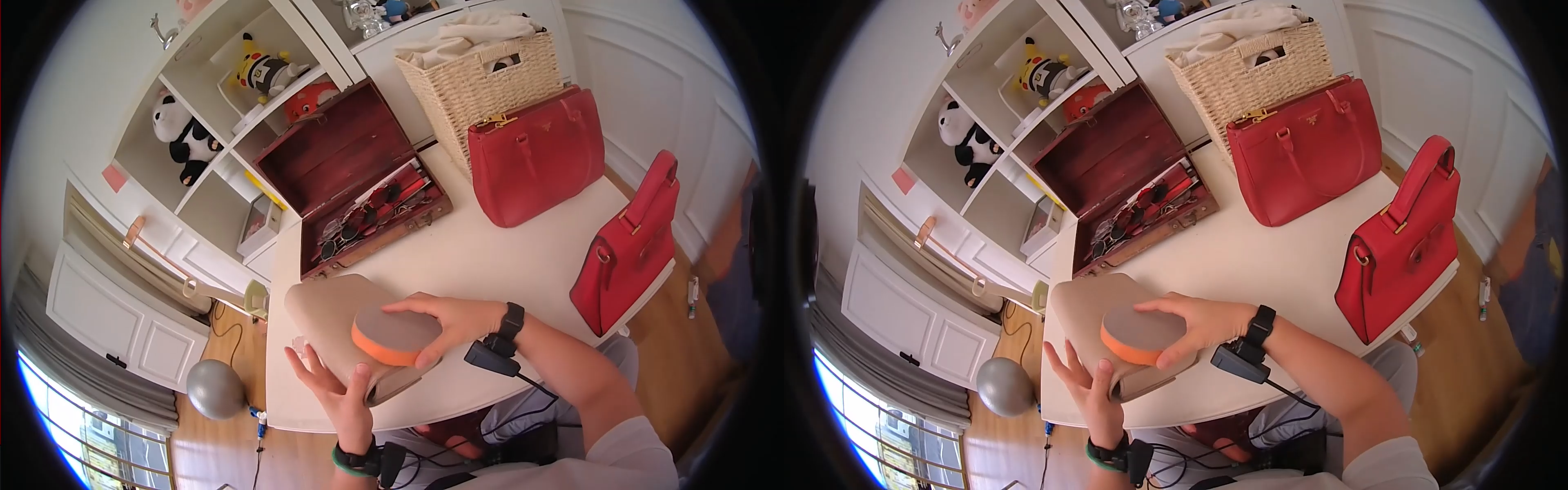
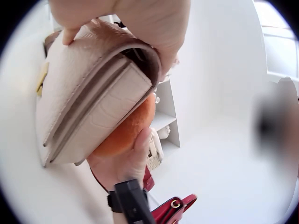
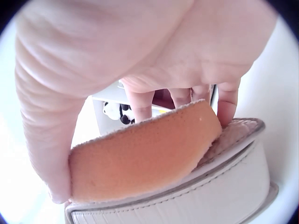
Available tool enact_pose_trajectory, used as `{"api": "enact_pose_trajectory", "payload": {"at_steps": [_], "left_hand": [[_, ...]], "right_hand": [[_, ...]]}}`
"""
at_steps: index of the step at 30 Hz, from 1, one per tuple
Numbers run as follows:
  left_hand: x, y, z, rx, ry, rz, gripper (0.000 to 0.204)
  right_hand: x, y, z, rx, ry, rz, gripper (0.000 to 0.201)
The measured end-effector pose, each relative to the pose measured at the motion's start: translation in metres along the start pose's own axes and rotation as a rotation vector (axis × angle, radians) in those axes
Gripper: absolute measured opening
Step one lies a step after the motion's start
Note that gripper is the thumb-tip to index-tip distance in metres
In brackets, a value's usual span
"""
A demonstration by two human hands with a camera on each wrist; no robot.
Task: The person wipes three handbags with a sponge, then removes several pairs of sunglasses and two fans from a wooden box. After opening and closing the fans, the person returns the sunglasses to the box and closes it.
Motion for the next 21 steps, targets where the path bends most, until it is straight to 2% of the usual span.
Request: {"api": "enact_pose_trajectory", "payload": {"at_steps": [1,2,4,5,7,9,12,13,15,16,17,19,20,21], "left_hand": [[-0.001,0.011,-0.005,-0.073,0.107,0.014,0.085],[-0.001,0.02,-0.007,-0.066,0.108,0.015,0.085],[0.0,0.039,-0.016,-0.26,0.438,0.055,0.095],[0.002,0.047,-0.021,-0.261,0.462,-0.001,0.093],[0.008,0.058,-0.022,-0.211,0.476,-0.061,0.093],[0.02,0.068,-0.023,-0.15,0.484,-0.126,0.092],[0.057,0.077,-0.017,-0.032,0.513,-0.314,0.096],[0.071,0.079,-0.014,-0.039,0.512,-0.309,0.096],[0.096,0.076,-0.008,0.121,0.527,-0.544,0.098],[0.106,0.07,-0.005,0.118,0.529,-0.543,0.098],[0.114,0.062,-0.001,0.151,0.529,-0.624,0.098],[0.128,0.049,0.001,0.178,0.496,-0.759,0.099],[0.136,0.043,0.002,0.173,0.502,-0.762,0.099],[0.144,0.036,0.004,0.217,0.477,-0.862,0.099]], "right_hand": [[0.0,-0.002,0.0,-0.035,-0.001,-0.015,0.093],[0.001,-0.004,0.003,-0.028,0.001,-0.016,0.093],[0.003,-0.009,0.008,-0.108,0.03,0.009,0.092],[0.003,-0.01,0.009,-0.102,0.033,0.009,0.092],[0.003,-0.01,0.008,-0.174,0.092,0.027,0.095],[0.001,-0.008,0.01,-0.238,0.063,0.015,0.093],[0.0,-0.012,0.01,-0.294,0.044,-0.009,0.096],[0.0,-0.014,0.01,-0.284,0.058,-0.016,0.099],[0.002,-0.021,0.013,-0.332,0.056,0.025,0.101],[0.002,-0.023,0.014,-0.375,0.053,0.069,0.102],[0.003,-0.02,0.015,-0.373,0.048,0.068,0.102],[0.003,-0.007,0.018,-0.472,-0.112,0.345,0.102],[0.003,-0.001,0.021,-0.472,-0.121,0.345,0.102],[0.003,0.007,0.026,-0.472,-0.193,0.523,0.103]]}}
Point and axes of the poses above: each hand's wrist, its own x-axis towards the middle knuckle, its own y-axis out of the back of the hand, z = x × y, the point moved 1 cm from there along x, towards the middle knuckle, and after that the axes turned 5 degrees about -x, right-handed, at the moved point
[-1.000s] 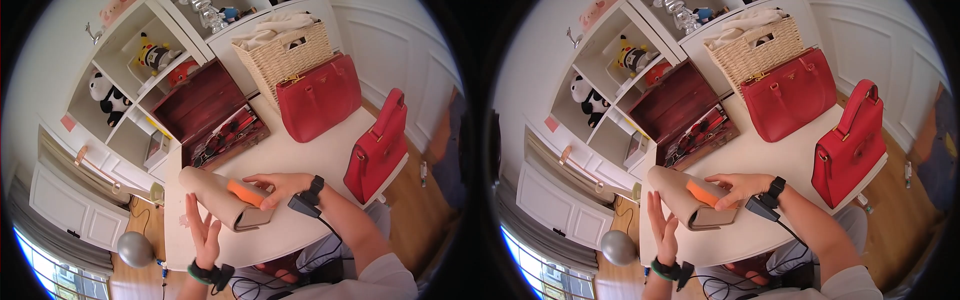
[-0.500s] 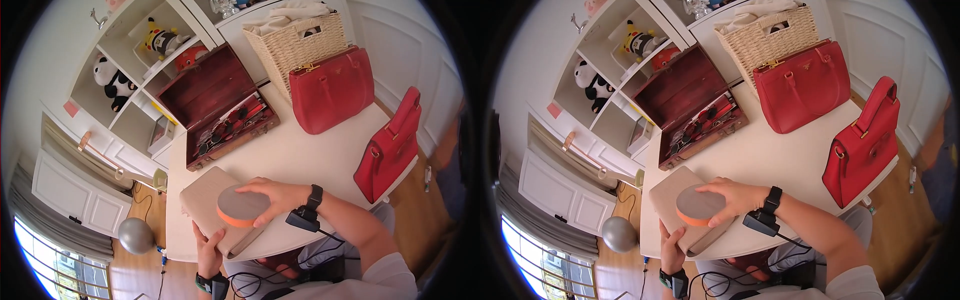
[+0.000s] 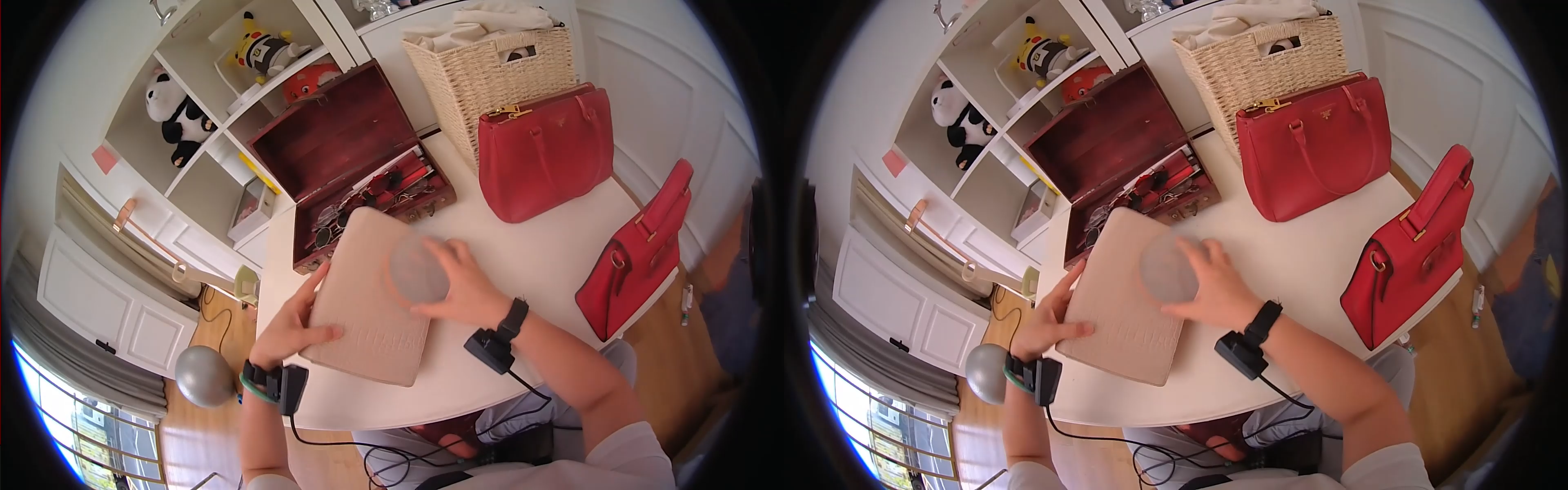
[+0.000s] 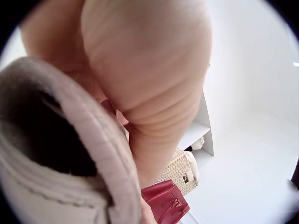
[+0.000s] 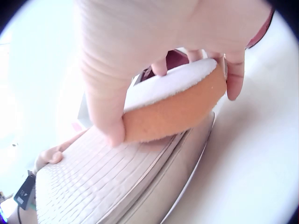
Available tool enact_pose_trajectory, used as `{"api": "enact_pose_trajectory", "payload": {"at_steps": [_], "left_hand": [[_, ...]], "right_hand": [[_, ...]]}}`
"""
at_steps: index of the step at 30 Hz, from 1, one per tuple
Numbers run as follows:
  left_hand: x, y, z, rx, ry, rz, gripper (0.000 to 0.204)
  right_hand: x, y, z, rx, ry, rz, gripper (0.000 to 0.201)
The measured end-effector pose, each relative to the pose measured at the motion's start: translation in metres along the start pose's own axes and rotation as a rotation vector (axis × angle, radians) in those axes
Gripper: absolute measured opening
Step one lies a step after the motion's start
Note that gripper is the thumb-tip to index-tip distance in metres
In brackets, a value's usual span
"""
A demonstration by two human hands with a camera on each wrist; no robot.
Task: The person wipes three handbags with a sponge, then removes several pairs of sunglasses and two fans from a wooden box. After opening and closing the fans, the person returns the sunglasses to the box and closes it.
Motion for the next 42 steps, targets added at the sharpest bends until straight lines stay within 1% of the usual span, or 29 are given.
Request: {"api": "enact_pose_trajectory", "payload": {"at_steps": [1,2,3,4,5,7,9,11,12,14,15,17,18,19,21,23,25,26,28,29,31,32,34,36,37,38,39,41,42], "left_hand": [[0.008,0.002,0.006,0.071,-0.011,-0.079,0.1],[0.017,0.005,0.01,0.133,-0.021,-0.122,0.1],[0.026,0.008,0.015,0.13,-0.026,-0.121,0.1],[0.033,0.008,0.02,0.218,-0.07,-0.152,0.099],[0.039,0.009,0.023,0.306,-0.114,-0.184,0.099],[0.049,0.01,0.029,0.338,-0.122,-0.191,0.098],[0.049,0.007,0.03,0.368,-0.13,-0.195,0.098],[0.041,0.0,0.035,0.401,-0.16,-0.108,0.096],[0.036,-0.002,0.034,0.398,-0.163,-0.107,0.096],[0.021,-0.003,0.026,0.497,-0.238,0.022,0.095],[0.013,-0.002,0.02,0.494,-0.241,0.021,0.095],[-0.004,0.003,0.008,0.497,-0.253,0.081,0.095],[-0.01,0.003,0.003,0.353,-0.172,0.157,0.093],[-0.012,0.006,-0.008,0.355,-0.169,0.162,0.093],[-0.01,0.015,-0.032,0.135,-0.235,0.262,0.089],[-0.007,0.013,-0.036,0.102,-0.281,0.289,0.087],[-0.003,0.011,-0.038,0.061,-0.327,0.311,0.085],[0.001,0.012,-0.036,0.039,-0.351,0.305,0.085],[0.008,0.015,-0.034,0.016,-0.38,0.3,0.085],[0.014,0.018,-0.037,-0.037,-0.382,0.292,0.084],[0.02,0.019,-0.041,-0.095,-0.391,0.28,0.084],[0.022,0.017,-0.043,-0.132,-0.412,0.262,0.081],[0.027,0.017,-0.054,-0.178,-0.436,0.242,0.078],[0.035,0.019,-0.076,-0.318,-0.532,0.2,0.075],[0.034,0.017,-0.076,-0.332,-0.536,0.205,0.075],[0.031,0.014,-0.074,-0.36,-0.484,0.21,0.076],[0.028,0.012,-0.073,-0.388,-0.43,0.213,0.078],[0.026,0.015,-0.075,-0.388,-0.41,0.191,0.082],[0.026,0.015,-0.076,-0.374,-0.39,0.161,0.086]], "right_hand": [[0.002,0.002,0.007,-0.011,-0.107,0.154,0.104],[0.004,0.002,0.01,-0.016,-0.105,0.152,0.104],[0.006,0.003,0.014,0.053,-0.162,0.225,0.105],[0.007,0.003,0.017,0.123,-0.219,0.299,0.107],[0.008,0.002,0.018,0.12,-0.217,0.299,0.107],[0.009,0.001,0.019,0.055,-0.262,0.342,0.113],[0.009,0.0,0.02,0.063,-0.277,0.345,0.115],[0.009,0.001,0.019,0.07,-0.293,0.348,0.117],[0.009,0.002,0.018,0.093,-0.3,0.344,0.117],[0.009,0.002,0.017,0.113,-0.306,0.34,0.118],[0.009,0.001,0.018,0.109,-0.303,0.349,0.118],[0.009,-0.002,0.02,0.108,-0.304,0.352,0.117],[0.01,-0.004,0.021,0.098,-0.298,0.357,0.117],[0.011,-0.006,0.021,0.089,-0.291,0.363,0.117],[0.011,-0.01,0.022,0.059,-0.269,0.378,0.116],[0.009,-0.013,0.017,0.017,-0.248,0.4,0.115],[0.005,-0.02,0.001,-0.202,-0.113,0.441,0.111],[0.002,-0.024,-0.008,-0.209,-0.11,0.442,0.111],[-0.005,-0.035,-0.028,-0.295,0.045,0.398,0.105],[-0.007,-0.041,-0.035,-0.3,0.048,0.4,0.105],[-0.011,-0.053,-0.049,-0.313,0.254,0.253,0.101],[-0.013,-0.058,-0.056,-0.311,0.281,0.251,0.1],[-0.01,-0.057,-0.057,-0.317,0.276,0.266,0.1],[-0.006,-0.054,-0.054,-0.322,0.272,0.267,0.1],[-0.001,-0.044,-0.048,-0.325,0.181,0.352,0.099],[0.003,-0.034,-0.043,-0.327,0.09,0.433,0.099],[0.008,-0.025,-0.034,-0.335,0.092,0.418,0.099],[0.017,-0.006,-0.014,-0.209,-0.011,0.656,0.098],[0.019,0.0,-0.013,-0.217,-0.008,0.651,0.098]]}}
Point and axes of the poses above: each hand's wrist, its own x-axis towards the middle knuckle, its own y-axis out of the back of the hand, z = x × y, the point moved 1 cm from there along x, towards the middle knuckle, and after that the axes turned 5 degrees about -x, right-handed, at the moved point
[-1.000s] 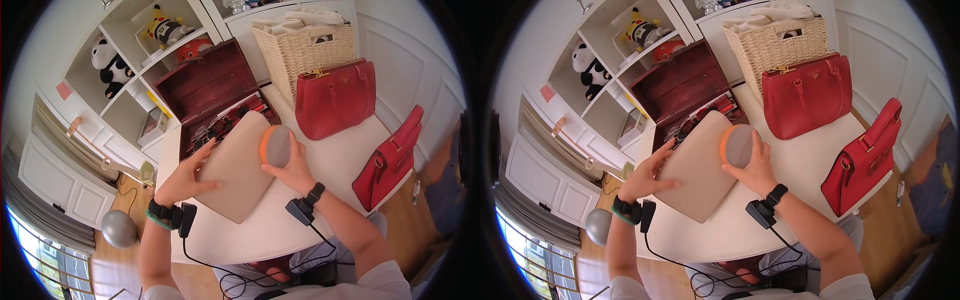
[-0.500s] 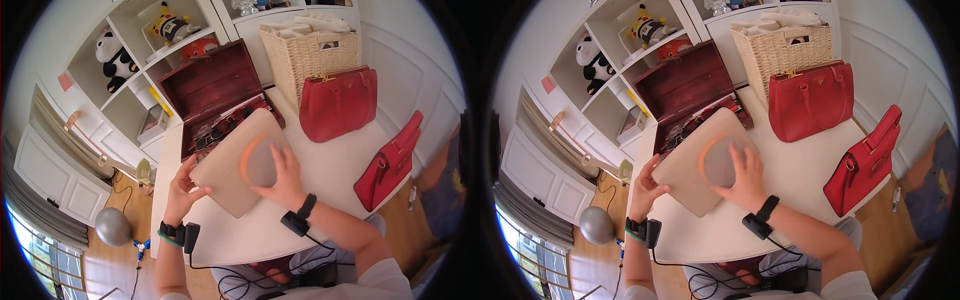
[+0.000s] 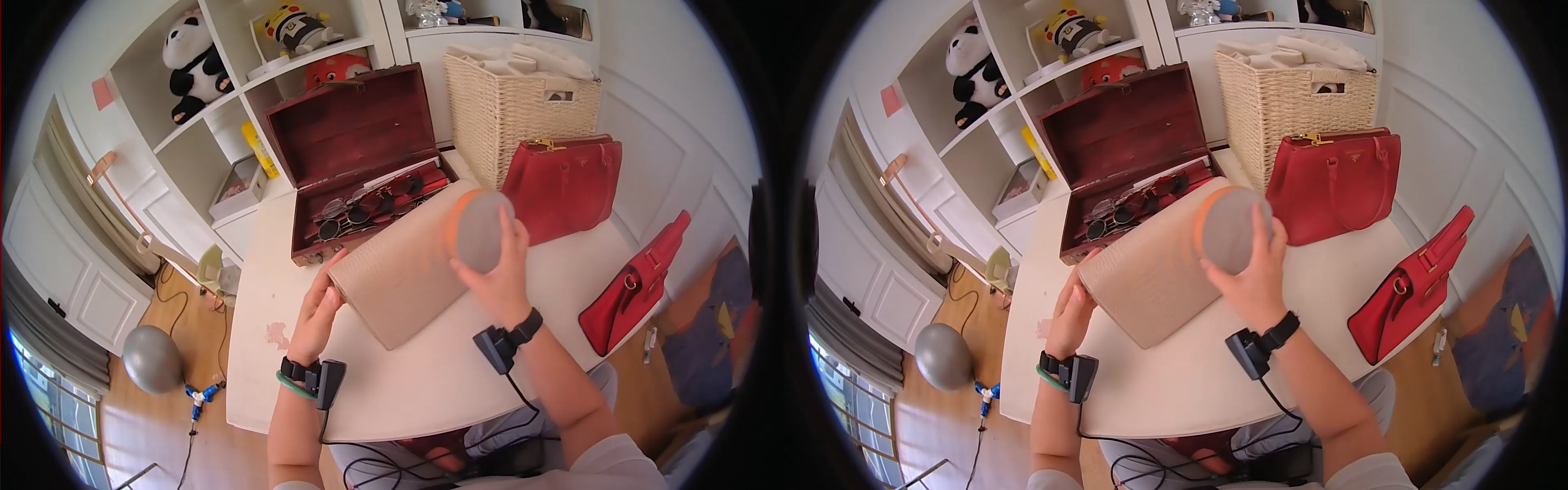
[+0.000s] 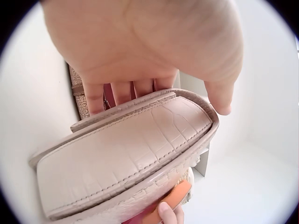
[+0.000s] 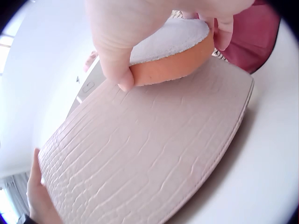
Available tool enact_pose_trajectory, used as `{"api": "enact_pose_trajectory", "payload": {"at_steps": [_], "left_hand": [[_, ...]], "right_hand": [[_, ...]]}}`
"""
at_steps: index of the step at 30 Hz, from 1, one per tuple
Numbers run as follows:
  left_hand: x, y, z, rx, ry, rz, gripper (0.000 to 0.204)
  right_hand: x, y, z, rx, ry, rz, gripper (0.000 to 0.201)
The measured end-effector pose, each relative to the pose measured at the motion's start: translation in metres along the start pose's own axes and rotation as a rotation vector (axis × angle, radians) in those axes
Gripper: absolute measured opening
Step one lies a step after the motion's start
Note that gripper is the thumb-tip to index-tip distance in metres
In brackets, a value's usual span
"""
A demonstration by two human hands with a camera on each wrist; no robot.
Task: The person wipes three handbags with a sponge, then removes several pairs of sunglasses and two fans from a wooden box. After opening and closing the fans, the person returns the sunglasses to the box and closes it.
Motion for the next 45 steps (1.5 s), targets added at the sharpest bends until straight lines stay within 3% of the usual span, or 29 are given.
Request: {"api": "enact_pose_trajectory", "payload": {"at_steps": [3,6,8,11,15,17,21,23,27,29,32,34,35,38,43,45], "left_hand": [[-0.002,-0.002,0.0,0.111,-0.087,-0.112,0.097],[-0.002,-0.013,-0.005,0.311,-0.176,-0.096,0.107],[-0.001,-0.013,-0.01,0.292,-0.179,-0.089,0.109],[0.001,-0.009,-0.015,0.3,-0.177,-0.089,0.11],[-0.003,-0.014,-0.008,0.347,-0.163,-0.055,0.106],[-0.003,-0.014,-0.007,0.352,-0.169,-0.05,0.106],[-0.002,-0.014,-0.009,0.358,-0.2,-0.055,0.105],[-0.003,-0.012,-0.01,0.358,-0.195,-0.053,0.105],[0.001,-0.004,-0.021,0.316,-0.178,-0.094,0.103],[0.0,-0.007,-0.016,0.339,-0.2,-0.08,0.104],[-0.001,-0.009,-0.013,0.322,-0.216,-0.038,0.105],[0.0,-0.009,-0.013,0.285,-0.212,-0.019,0.106],[0.0,-0.008,-0.014,0.279,-0.198,-0.009,0.106],[0.0,-0.007,-0.014,0.278,-0.177,0.009,0.103],[0.002,0.005,-0.026,0.195,-0.184,0.003,0.085],[0.0,0.006,-0.024,0.224,-0.159,0.023,0.07]], "right_hand": [[0.006,0.007,-0.004,0.033,-0.075,0.041,0.096],[-0.01,-0.002,-0.032,-0.035,0.095,0.012,0.094],[-0.02,-0.003,-0.064,-0.074,0.3,-0.146,0.091],[-0.021,-0.003,-0.086,-0.042,0.444,-0.242,0.091],[0.013,0.011,-0.055,-0.133,0.359,-0.118,0.084],[0.038,0.022,-0.035,-0.308,0.151,-0.008,0.075],[0.048,0.021,-0.05,-0.266,0.134,-0.04,0.07],[0.029,0.007,-0.087,-0.313,0.393,-0.16,0.073],[0.01,-0.007,-0.118,-0.095,0.514,-0.296,0.076],[0.015,-0.009,-0.11,-0.09,0.467,-0.304,0.078],[0.045,0.0,-0.065,-0.255,0.373,-0.124,0.079],[0.061,0.014,-0.034,-0.333,0.137,-0.124,0.081],[0.065,0.018,-0.017,-0.335,0.141,-0.125,0.081],[0.067,0.026,0.004,-0.047,-0.159,-0.135,0.091],[0.03,0.002,-0.001,-0.092,0.029,-0.061,0.092],[0.009,-0.006,-0.03,-0.207,0.227,-0.066,0.096]]}}
Point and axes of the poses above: each hand's wrist, its own x-axis towards the middle knuckle, its own y-axis out of the back of the hand, z = x × y, the point moved 1 cm from there along x, towards the middle knuckle, and after that the axes turned 5 degrees about -x, right-handed, at the moved point
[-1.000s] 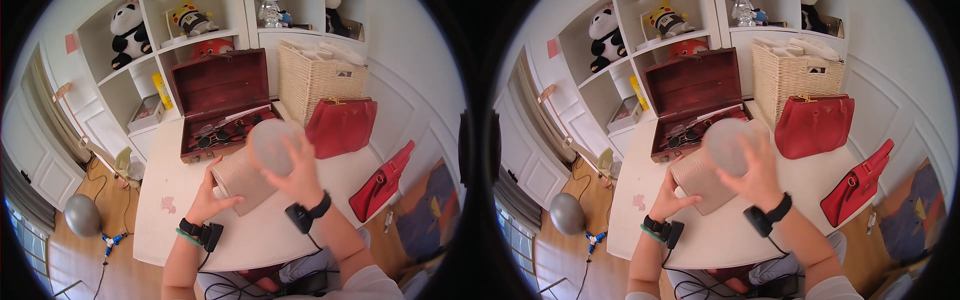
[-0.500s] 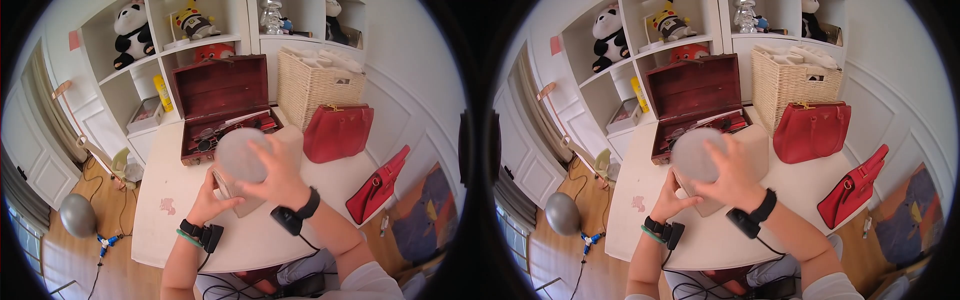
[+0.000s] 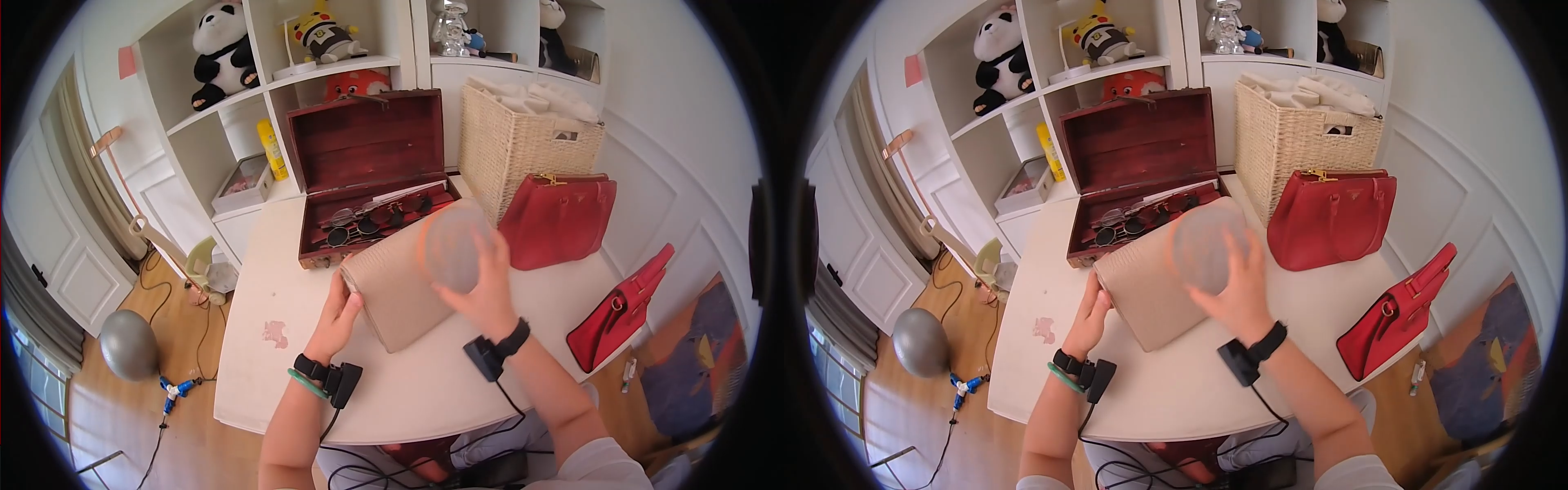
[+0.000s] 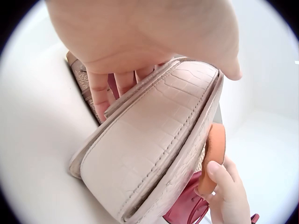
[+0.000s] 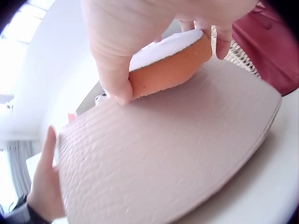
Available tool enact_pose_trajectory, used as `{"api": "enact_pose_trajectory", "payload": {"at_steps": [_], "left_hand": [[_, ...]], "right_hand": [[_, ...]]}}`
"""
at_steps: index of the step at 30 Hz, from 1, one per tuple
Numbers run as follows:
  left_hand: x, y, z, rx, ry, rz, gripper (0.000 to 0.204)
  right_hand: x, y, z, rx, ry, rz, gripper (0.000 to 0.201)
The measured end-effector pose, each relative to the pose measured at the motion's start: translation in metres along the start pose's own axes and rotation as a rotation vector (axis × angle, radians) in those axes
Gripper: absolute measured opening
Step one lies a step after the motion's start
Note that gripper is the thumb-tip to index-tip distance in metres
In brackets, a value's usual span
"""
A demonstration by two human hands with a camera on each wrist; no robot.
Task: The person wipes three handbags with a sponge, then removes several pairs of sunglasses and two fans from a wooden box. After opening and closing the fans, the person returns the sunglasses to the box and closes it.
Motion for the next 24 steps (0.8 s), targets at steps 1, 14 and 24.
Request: {"api": "enact_pose_trajectory", "payload": {"at_steps": [1,14,24], "left_hand": [[0.0,0.002,-0.005,0.001,0.002,-0.002,0.07],[0.002,-0.004,-0.002,-0.096,0.001,0.001,0.065],[0.003,-0.003,-0.002,-0.169,0.099,0.069,0.069]], "right_hand": [[-0.008,0.0,-0.015,0.001,-0.003,0.0,0.096],[-0.019,-0.01,0.035,0.095,-0.23,-0.048,0.102],[-0.062,-0.012,-0.048,0.145,0.207,-0.399,0.103]]}}
Point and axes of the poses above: each hand's wrist, its own x-axis towards the middle knuckle, its own y-axis out of the back of the hand, z = x × y, the point moved 1 cm from there along x, towards the middle knuckle, and after that the axes turned 5 degrees about -x, right-handed, at the moved point
